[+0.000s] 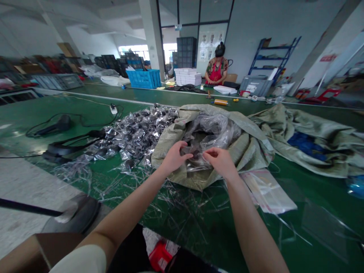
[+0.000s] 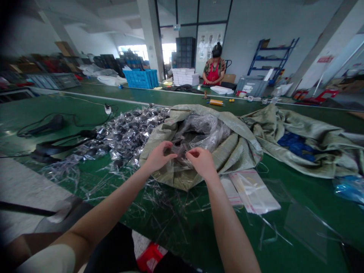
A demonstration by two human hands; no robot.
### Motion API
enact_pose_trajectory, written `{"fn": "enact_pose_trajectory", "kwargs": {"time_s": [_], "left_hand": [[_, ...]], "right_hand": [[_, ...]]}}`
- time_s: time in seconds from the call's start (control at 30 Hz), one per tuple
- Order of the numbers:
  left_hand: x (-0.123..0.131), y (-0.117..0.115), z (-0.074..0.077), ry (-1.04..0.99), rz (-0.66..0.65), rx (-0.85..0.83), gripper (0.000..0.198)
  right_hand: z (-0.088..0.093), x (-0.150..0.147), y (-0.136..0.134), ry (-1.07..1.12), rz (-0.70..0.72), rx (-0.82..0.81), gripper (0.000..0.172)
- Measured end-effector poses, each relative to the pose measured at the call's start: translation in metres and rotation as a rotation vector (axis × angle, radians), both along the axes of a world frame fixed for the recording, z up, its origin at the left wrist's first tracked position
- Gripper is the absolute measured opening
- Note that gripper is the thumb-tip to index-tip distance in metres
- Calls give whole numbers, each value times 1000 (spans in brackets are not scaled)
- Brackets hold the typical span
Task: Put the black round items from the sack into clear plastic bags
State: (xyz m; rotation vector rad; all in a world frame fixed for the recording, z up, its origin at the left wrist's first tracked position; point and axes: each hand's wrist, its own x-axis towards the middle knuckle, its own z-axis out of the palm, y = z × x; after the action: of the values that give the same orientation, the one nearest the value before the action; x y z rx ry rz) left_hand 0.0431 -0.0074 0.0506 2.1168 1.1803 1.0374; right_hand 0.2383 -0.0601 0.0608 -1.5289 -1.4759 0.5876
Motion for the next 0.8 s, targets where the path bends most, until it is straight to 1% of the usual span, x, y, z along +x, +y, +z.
{"fn": "enact_pose_trajectory", "kwargs": {"time_s": [0.03, 0.07, 0.1, 0.13, 0.17, 0.23, 0.3, 0.37, 0.43, 0.53, 0.6, 0.7, 0.8], "left_hand": [[3, -7, 1, 22, 101, 109, 23], [6, -14, 2, 51, 165, 195, 23], [9, -21, 3, 85, 178, 242, 22], [13, -28, 4, 116, 148, 245, 23], [17, -33, 5, 139, 99, 212, 26], [23, -38, 5, 143, 15, 96, 29], [27, -37, 4, 103, -11, 0, 28], [28, -33, 2, 71, -18, -30, 22], [27, -30, -1, 65, -16, -15, 16], [25, -30, -3, 70, 6, 29, 12], [24, -33, 0, 81, 45, 67, 14], [22, -41, 6, 120, 103, 152, 17], [19, -50, 11, 142, 129, 248, 16]], "right_hand": [[0, -1, 0, 1, -27, 10, 15], [0, -2, -1, 6, -51, 23, 14], [0, -3, -1, 17, -63, 34, 14], [0, -5, -2, 34, -57, 42, 13], [1, -7, -3, 53, -37, 45, 12], [2, -10, -5, 76, 6, 44, 11], [4, -12, -6, 53, 24, 44, 11], [5, -14, -8, -7, 17, 61, 11], [6, -15, -9, -79, -16, 89, 11], [8, -20, -11, -203, -117, 139, 10], [10, -24, -14, -245, -161, 173, 11], [15, -31, -20, -247, -205, 238, 11], [21, -37, -29, -267, -248, 306, 11]]}}
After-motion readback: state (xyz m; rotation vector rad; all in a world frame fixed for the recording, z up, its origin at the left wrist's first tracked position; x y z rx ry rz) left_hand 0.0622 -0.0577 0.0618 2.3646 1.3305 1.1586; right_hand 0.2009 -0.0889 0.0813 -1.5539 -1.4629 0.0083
